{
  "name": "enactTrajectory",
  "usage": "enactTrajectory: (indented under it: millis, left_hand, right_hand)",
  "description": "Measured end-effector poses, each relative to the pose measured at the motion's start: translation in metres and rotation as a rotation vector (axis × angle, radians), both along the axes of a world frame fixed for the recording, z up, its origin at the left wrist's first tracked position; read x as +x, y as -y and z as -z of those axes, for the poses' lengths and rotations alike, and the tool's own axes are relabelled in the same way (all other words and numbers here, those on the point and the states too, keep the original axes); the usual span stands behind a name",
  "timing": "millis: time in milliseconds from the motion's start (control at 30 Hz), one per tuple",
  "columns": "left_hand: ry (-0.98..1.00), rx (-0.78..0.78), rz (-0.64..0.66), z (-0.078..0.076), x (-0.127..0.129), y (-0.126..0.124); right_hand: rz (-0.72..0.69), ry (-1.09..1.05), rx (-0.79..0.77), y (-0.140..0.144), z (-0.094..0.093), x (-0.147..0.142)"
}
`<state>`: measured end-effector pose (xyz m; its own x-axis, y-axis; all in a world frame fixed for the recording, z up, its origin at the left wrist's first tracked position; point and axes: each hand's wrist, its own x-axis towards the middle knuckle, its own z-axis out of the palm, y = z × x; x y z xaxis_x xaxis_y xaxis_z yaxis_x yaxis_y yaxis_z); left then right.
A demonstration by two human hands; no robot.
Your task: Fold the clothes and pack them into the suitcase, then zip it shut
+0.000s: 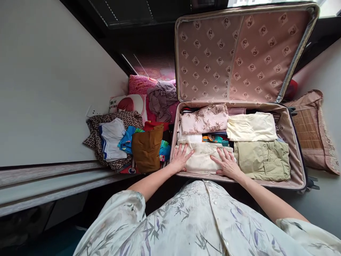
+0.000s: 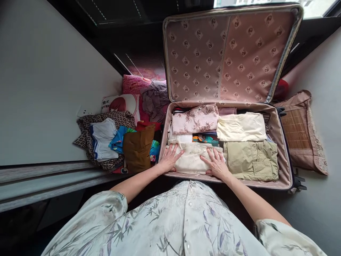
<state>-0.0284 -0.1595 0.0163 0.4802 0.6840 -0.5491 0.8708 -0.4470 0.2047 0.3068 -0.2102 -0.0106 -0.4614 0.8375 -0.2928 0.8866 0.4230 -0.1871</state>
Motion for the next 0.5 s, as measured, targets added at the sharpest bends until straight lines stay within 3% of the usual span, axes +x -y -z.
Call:
enactTrajectory:
  millis: [67,167,300,400,500]
  left_hand:
    - [0.03,-0.008,-0.02,-0.007,-0.001,0.003]
    - [0.105,-0.014,-0.132,-0.018,0.001,0.014]
    - [0.2,-0.084,-0.346,-0.019,0.017,0.023]
    - [0.177,-0.133,-0.392,-0.009,0.031,0.02]
    - [0.189,-0.094,-0.388,-0.003,0.037,0.018]
  right_hand:
    - [-0.01,-0.007,0.033,0.004,0.0,0.004]
    - [0.02,-0.034,0.13,0.004,-0.016,0.002]
    - [0.118,-0.126,0.317,-0.035,-0.03,-0.023]
    - [0.198,-0.129,0.39,-0.08,-0.017,-0.054]
    - [0.259,-0.057,0.343,-0.112,0.005,-0.076]
